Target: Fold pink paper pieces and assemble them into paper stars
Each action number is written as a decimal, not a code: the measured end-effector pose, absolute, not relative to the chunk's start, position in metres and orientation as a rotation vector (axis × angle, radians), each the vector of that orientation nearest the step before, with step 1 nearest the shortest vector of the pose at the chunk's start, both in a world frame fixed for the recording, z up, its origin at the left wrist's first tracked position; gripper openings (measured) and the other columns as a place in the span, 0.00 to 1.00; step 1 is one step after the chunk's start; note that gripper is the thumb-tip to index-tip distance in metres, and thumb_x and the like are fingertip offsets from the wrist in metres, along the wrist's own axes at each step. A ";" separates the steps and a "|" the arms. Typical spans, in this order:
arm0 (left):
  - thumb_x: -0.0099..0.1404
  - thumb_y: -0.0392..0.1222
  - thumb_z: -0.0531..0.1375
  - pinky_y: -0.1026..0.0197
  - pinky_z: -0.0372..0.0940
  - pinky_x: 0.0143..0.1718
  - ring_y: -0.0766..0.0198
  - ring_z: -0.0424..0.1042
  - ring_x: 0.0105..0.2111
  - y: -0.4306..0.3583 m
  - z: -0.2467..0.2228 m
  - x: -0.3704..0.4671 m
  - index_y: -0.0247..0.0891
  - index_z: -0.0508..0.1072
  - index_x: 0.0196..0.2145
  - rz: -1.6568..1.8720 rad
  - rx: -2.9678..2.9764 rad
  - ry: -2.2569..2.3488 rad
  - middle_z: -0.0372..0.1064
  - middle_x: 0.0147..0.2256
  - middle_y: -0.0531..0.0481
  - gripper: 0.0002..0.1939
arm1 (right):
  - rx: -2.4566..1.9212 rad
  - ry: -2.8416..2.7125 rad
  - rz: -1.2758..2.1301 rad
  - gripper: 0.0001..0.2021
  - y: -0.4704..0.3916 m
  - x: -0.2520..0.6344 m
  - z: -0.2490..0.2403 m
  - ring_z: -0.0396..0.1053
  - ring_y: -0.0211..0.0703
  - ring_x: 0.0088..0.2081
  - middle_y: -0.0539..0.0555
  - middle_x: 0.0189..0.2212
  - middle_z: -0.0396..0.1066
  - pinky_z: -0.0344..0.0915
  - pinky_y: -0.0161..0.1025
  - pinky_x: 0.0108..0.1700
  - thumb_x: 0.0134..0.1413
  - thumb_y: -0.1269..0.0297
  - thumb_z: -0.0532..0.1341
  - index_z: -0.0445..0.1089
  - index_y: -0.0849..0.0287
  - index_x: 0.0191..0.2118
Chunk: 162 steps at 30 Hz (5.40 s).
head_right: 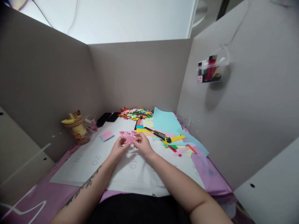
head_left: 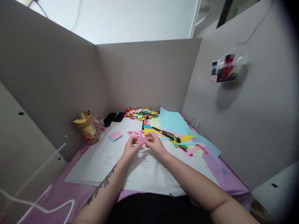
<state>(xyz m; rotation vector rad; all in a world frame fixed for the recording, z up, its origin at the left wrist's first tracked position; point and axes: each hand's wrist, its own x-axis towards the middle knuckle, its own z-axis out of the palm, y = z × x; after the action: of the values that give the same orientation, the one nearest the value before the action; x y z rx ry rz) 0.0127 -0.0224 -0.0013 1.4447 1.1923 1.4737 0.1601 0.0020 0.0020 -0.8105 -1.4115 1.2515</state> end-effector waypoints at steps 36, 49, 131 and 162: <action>0.53 0.36 0.55 0.64 0.66 0.33 0.65 0.71 0.29 -0.033 0.004 -0.001 0.34 0.74 0.31 1.345 1.368 1.208 0.72 0.28 0.50 0.09 | -0.775 -1.708 0.806 0.03 0.000 0.164 -0.002 0.68 0.40 0.31 0.52 0.28 0.72 0.65 0.37 0.35 0.46 0.69 0.61 0.72 0.58 0.29; 0.54 0.40 0.61 0.62 0.67 0.35 0.62 0.71 0.30 -0.041 0.008 -0.001 0.41 0.76 0.29 1.580 1.788 1.331 0.73 0.30 0.49 0.05 | -0.639 -1.513 1.132 0.05 -0.003 0.160 0.002 0.69 0.41 0.33 0.53 0.29 0.72 0.66 0.39 0.38 0.45 0.64 0.63 0.70 0.58 0.29; 0.55 0.45 0.59 0.65 0.62 0.30 0.62 0.71 0.30 -0.034 0.005 0.008 0.34 0.76 0.34 1.270 1.597 1.372 0.74 0.29 0.47 0.13 | -0.917 -1.570 0.942 0.08 -0.001 0.157 -0.006 0.63 0.37 0.26 0.50 0.23 0.68 0.59 0.34 0.29 0.47 0.62 0.59 0.72 0.61 0.29; 0.57 0.45 0.56 0.64 0.64 0.29 0.63 0.71 0.26 -0.032 0.000 0.005 0.36 0.77 0.36 1.240 1.653 1.502 0.75 0.27 0.49 0.14 | -0.737 -0.777 2.021 0.08 0.004 0.159 -0.001 0.68 0.31 0.22 0.51 0.24 0.71 0.66 0.26 0.25 0.42 0.78 0.62 0.67 0.64 0.32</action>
<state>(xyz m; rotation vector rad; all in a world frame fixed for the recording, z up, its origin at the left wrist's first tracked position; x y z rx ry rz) 0.0046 -0.0316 -0.0001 1.6533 1.5025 1.2404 0.1585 0.0042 -0.0007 -0.7367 -0.7770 2.0212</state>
